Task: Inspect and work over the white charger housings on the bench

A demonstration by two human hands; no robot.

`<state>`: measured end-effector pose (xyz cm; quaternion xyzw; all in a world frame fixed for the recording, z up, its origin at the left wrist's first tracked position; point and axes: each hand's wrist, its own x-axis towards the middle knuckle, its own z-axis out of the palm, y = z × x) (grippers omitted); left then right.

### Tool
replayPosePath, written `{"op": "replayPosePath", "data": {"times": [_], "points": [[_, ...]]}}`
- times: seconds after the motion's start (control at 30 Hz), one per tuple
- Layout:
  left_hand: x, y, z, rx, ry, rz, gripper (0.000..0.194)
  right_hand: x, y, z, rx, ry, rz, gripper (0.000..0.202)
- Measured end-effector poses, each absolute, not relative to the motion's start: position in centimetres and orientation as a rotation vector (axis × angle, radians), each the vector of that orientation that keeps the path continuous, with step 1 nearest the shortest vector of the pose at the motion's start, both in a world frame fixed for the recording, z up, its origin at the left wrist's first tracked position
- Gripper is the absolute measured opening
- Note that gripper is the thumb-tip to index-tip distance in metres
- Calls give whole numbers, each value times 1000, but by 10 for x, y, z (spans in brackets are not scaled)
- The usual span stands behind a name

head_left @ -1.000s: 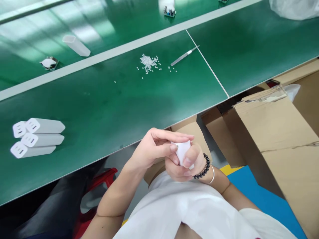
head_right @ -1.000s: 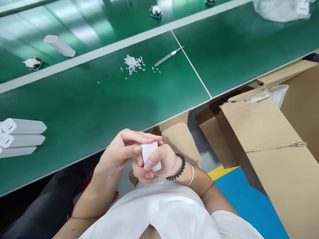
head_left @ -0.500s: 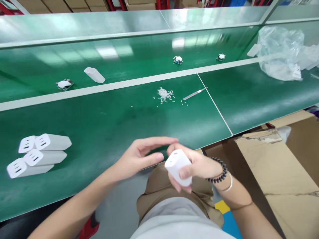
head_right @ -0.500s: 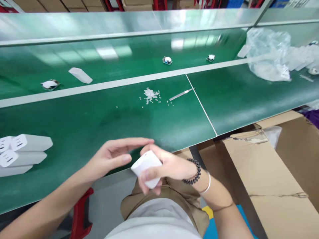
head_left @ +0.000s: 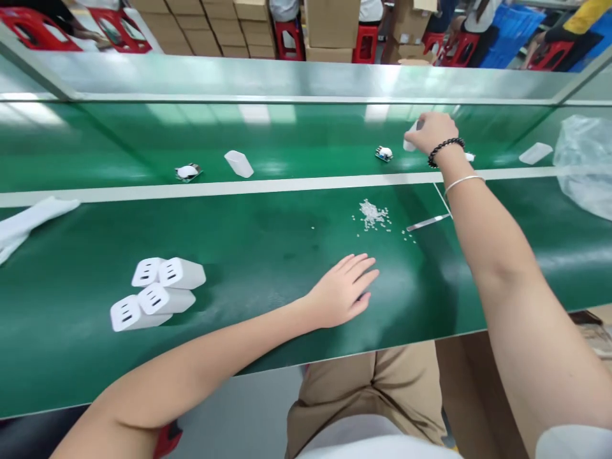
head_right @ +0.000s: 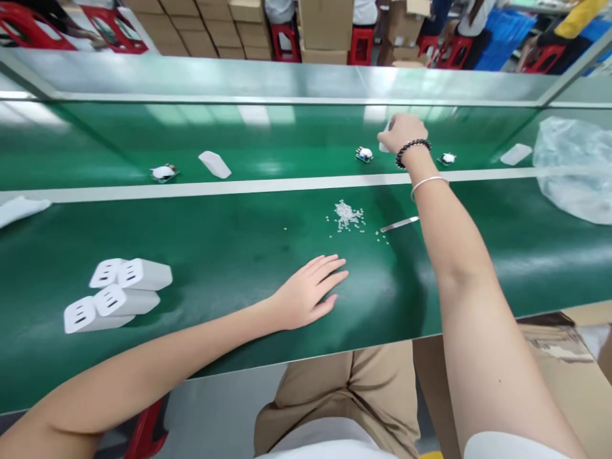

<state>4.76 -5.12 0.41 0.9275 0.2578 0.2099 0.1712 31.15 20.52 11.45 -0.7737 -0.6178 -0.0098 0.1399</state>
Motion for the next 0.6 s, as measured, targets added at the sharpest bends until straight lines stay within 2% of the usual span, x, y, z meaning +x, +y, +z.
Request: {"op": "replayPosePath", "data": {"times": [0.07, 0.13, 0.17, 0.23, 0.37, 0.43, 0.47, 0.53, 0.6], "points": [[50, -50, 1, 2649, 709, 606, 42, 307, 217, 106, -2275, -1796, 31, 74], [51, -50, -2, 2661, 702, 609, 42, 301, 218, 93, -2318, -1811, 93, 60], [52, -50, -2, 2668, 707, 614, 42, 297, 216, 87, -2335, -1808, 110, 60], [52, -52, -2, 2690, 725, 637, 43, 287, 208, 81, -2367, -1763, 86, 73], [53, -56, 4, 2777, 719, 646, 42, 240, 189, 100, -2268, -1686, -200, 89], [53, -56, 7, 2818, 713, 608, 42, 196, 175, 114, -1944, -1892, -299, 84], [53, -56, 8, 2829, 718, 588, 42, 169, 165, 118, -1688, -2136, -209, 78], [53, -55, 9, 2837, 730, 565, 43, 110, 136, 119, -1178, -2545, 92, 63], [53, -54, 8, 2837, 714, 572, 45, 52, 99, 109, -665, -2819, 487, 76]]}}
